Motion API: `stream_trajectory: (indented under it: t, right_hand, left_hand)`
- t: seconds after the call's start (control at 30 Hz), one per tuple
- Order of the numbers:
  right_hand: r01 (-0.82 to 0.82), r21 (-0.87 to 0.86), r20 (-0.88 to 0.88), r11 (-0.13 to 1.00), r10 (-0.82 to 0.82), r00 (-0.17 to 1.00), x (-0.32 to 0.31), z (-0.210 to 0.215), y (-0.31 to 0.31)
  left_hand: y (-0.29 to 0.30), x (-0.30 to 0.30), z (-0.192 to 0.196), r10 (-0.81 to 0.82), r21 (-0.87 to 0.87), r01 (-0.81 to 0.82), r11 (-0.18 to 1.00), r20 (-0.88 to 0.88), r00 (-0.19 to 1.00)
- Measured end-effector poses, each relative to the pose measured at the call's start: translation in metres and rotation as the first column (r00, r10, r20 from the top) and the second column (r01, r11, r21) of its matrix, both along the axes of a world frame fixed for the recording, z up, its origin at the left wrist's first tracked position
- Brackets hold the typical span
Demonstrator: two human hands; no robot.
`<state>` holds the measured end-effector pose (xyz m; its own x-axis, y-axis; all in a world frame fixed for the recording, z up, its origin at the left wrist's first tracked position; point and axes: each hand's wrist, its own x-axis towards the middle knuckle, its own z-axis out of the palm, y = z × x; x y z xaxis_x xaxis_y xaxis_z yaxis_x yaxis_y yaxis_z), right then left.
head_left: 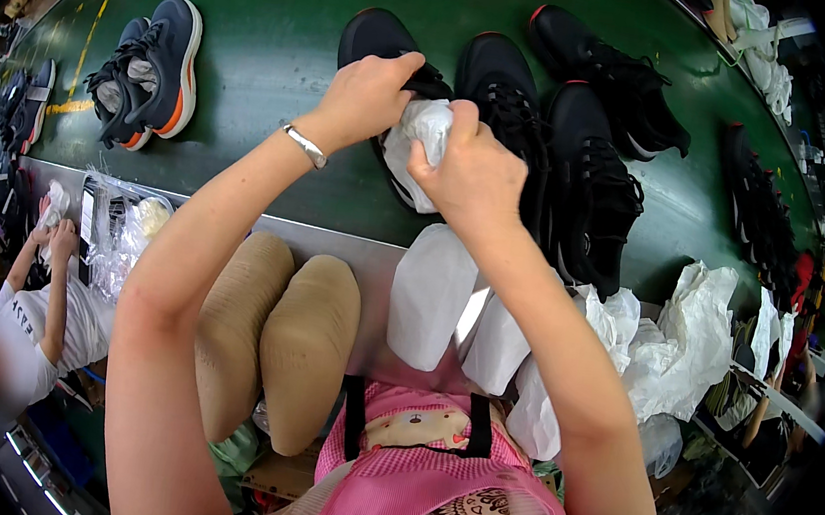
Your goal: The person repeatedly picks up white tissue paper, folds it into a compact shape, and inserts it into the toe area of various shoes on a conveyor belt. The person handles multiple pairs of shoes one at a time, moving them along the belt after stuffing.
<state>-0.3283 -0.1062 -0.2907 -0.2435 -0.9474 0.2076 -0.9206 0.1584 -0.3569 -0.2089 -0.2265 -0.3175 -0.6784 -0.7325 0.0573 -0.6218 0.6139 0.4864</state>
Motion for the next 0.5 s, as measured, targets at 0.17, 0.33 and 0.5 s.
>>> stream_trajectory:
  t: [0.17, 0.33, 0.5]
  right_hand:
    - [-0.075, 0.170, 0.109, 0.983, 0.057, 0.992, -0.012, 0.002, -0.006]
    - [-0.225, 0.401, 0.215, 0.888, 0.148, 0.965, -0.024, 0.022, -0.006]
    - [-0.204, 0.277, 0.208, 0.939, 0.149, 0.967, -0.011, 0.002, -0.008]
  left_hand:
    - [-0.012, -0.001, -0.009, 0.123, 0.222, -0.105, 0.969, -0.071, 0.990]
    - [-0.012, -0.002, -0.006, 0.089, 0.181, -0.092, 0.979, 0.024, 0.996]
    - [-0.005, -0.004, -0.004, 0.036, 0.114, -0.039, 0.993, 0.024, 0.999]
